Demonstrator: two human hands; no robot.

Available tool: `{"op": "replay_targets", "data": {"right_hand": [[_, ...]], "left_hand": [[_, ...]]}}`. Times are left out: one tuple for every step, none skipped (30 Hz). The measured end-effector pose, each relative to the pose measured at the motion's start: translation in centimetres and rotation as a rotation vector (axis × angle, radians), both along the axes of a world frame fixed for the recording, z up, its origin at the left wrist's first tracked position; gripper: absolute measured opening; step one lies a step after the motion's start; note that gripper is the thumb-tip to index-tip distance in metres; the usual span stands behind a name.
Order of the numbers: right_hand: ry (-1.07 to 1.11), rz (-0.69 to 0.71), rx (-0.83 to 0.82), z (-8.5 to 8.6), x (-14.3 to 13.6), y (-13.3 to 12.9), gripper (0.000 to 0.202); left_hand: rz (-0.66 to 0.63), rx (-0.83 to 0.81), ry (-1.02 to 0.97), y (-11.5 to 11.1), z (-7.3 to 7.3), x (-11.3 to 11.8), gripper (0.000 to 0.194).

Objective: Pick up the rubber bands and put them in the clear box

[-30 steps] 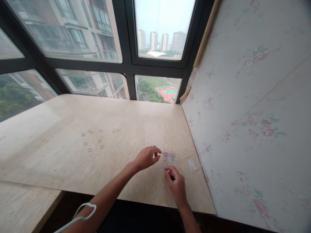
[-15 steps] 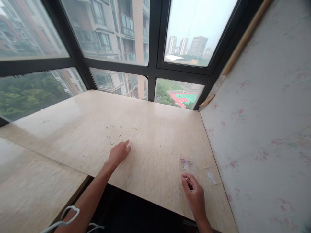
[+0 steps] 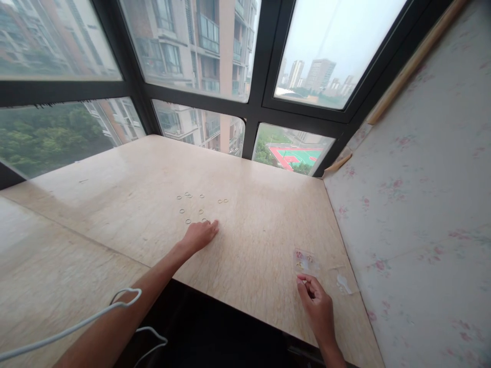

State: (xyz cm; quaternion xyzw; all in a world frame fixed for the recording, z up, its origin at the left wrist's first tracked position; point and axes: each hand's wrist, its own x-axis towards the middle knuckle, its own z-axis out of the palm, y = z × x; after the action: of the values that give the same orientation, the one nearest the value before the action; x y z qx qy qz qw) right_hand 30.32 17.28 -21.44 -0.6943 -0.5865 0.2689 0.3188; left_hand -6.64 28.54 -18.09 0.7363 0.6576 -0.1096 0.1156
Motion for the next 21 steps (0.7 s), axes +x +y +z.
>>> {"op": "replay_targets", "data": {"right_hand": [[-0.007,0.002,-0.006,-0.1,0.0,0.0,0.043],[-0.014,0.002,-0.009,-0.2,0.1,0.0,0.043],[-0.020,0.003,-0.010,-0.2,0.1,0.0,0.044],[-0.025,0.004,-0.010,-0.2,0.1,0.0,0.044],[-0.030,0.006,-0.006,-0.2,0.1,0.0,0.044],[-0.033,0.008,0.000,-0.2,0.1,0.0,0.044],[-0.037,0.009,0.007,-0.1,0.0,0.0,0.044],[-0.042,0.011,0.011,0.0,0.0,0.0,0.044],[-0.048,0.012,0.014,0.1,-0.1,0.0,0.044],[-0.055,0.013,0.016,0.2,-0.2,0.0,0.044],[-0.063,0.013,0.017,0.3,-0.3,0.0,0.045],[-0.071,0.012,0.018,0.5,-0.4,0.0,0.045],[-0.078,0.011,0.019,0.5,-0.5,0.0,0.045],[-0.084,0.010,0.020,0.6,-0.5,0.0,0.046],[-0.088,0.007,0.021,0.7,-0.5,-0.1,0.046],[-0.089,0.007,0.020,0.7,-0.6,-0.1,0.046],[-0.088,0.007,0.020,0.7,-0.6,-0.1,0.046],[-0.086,0.011,0.020,0.6,-0.6,-0.1,0.046],[-0.085,0.013,0.021,0.6,-0.6,-0.2,0.046],[-0.084,0.014,0.021,0.6,-0.6,-0.2,0.046],[-0.084,0.015,0.020,0.6,-0.5,-0.2,0.046]], "left_hand": [[-0.003,-0.008,-0.001,0.0,0.2,0.0,0.041],[-0.004,-0.014,-0.010,-0.1,0.5,-0.1,0.040],[-0.004,-0.012,-0.024,-0.2,0.8,-0.1,0.039],[-0.002,0.002,-0.040,-0.6,1.1,-0.1,0.038],[-0.002,0.028,-0.060,-1.0,1.4,0.0,0.039],[-0.001,0.062,-0.080,-1.6,1.8,0.0,0.040],[0.000,0.099,-0.098,-2.3,2.2,0.0,0.038],[-0.001,0.132,-0.111,-3.1,2.7,0.0,0.033],[-0.003,0.154,-0.121,-4.0,3.2,-0.1,0.028],[-0.008,0.162,-0.127,-4.9,3.7,-0.2,0.028],[-0.014,0.161,-0.132,-5.8,4.0,-0.4,0.029],[-0.020,0.153,-0.137,-6.7,4.4,-0.6,0.030],[-0.029,0.138,-0.149,-7.6,4.6,-0.9,0.029],[-0.040,0.119,-0.167,-8.5,4.6,-1.3,0.029],[-0.050,0.100,-0.189,-9.4,4.6,-1.6,0.028],[-0.064,0.082,-0.217,-10.2,4.5,-2.0,0.028],[-0.079,0.065,-0.250,-11.1,4.4,-2.3,0.028],[-0.094,0.047,-0.283,-11.9,4.2,-2.7,0.029],[-0.101,0.029,-0.310,-12.8,4.0,-3.0,0.031],[-0.104,0.011,-0.330,-13.6,3.8,-3.3,0.032],[-0.104,-0.007,-0.345,-14.3,3.5,-3.5,0.034]]}}
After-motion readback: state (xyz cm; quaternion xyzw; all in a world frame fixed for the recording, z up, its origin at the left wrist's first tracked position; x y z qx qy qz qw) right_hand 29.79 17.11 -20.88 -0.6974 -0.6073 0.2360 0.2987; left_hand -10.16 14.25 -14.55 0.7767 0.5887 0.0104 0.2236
